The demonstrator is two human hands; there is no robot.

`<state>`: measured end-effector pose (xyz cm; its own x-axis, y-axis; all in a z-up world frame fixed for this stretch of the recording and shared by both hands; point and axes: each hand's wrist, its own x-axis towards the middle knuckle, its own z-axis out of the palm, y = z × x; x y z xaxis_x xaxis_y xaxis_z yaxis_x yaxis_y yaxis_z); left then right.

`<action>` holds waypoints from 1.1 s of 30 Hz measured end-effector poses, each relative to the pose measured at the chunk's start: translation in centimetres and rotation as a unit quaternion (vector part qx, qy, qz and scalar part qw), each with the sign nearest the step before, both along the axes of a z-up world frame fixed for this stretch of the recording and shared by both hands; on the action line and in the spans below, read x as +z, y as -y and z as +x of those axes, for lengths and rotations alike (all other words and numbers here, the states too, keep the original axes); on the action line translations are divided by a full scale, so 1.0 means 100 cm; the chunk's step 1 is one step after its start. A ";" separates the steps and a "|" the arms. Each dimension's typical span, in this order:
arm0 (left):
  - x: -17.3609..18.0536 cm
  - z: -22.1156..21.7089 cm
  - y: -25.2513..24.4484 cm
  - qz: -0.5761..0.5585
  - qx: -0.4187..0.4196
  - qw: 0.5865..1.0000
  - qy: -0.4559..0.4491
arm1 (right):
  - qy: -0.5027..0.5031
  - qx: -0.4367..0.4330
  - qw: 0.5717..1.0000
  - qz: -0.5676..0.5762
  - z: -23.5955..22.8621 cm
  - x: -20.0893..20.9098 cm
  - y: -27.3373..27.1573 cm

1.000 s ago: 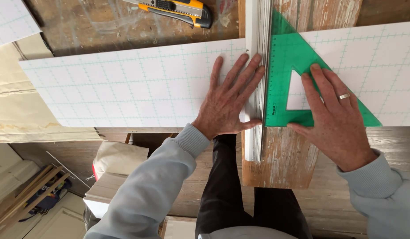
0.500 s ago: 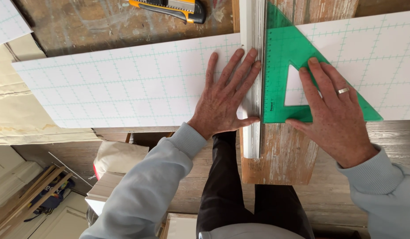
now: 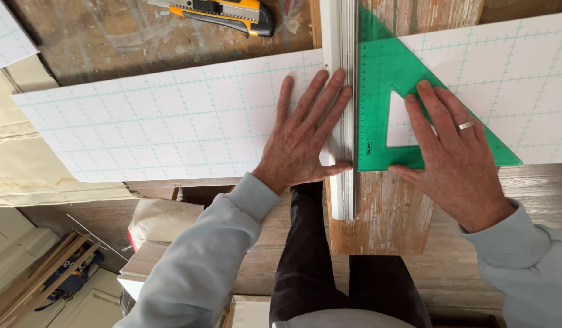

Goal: Measuring and cutting a mat board using a utility knife and rulers.

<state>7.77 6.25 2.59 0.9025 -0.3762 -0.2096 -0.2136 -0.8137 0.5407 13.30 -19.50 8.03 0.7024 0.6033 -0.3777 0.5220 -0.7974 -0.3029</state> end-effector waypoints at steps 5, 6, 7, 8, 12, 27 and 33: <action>-0.001 -0.001 0.000 -0.010 0.006 1.000 0.000 | 0.005 0.002 1.000 0.010 0.000 0.000 0.000; 0.000 -0.001 -0.001 -0.011 0.004 1.000 -0.001 | 0.005 0.000 1.000 0.009 0.000 0.001 -0.001; 0.002 0.000 -0.001 -0.015 0.007 1.000 0.005 | 0.004 -0.002 1.000 0.008 0.001 0.001 -0.001; 0.003 0.001 -0.001 -0.019 0.010 1.000 0.011 | 0.003 -0.003 1.000 0.008 0.002 0.001 -0.001; 0.009 0.003 -0.003 -0.008 0.006 1.000 -0.012 | 0.000 -0.004 1.000 0.014 0.000 0.001 -0.001; -0.004 -0.005 0.000 -0.030 0.029 0.999 0.012 | -0.009 -0.004 1.000 0.008 0.002 0.002 -0.003; -0.004 -0.005 0.015 -0.055 0.036 0.997 0.029 | 0.014 0.010 0.999 0.032 0.004 0.002 -0.004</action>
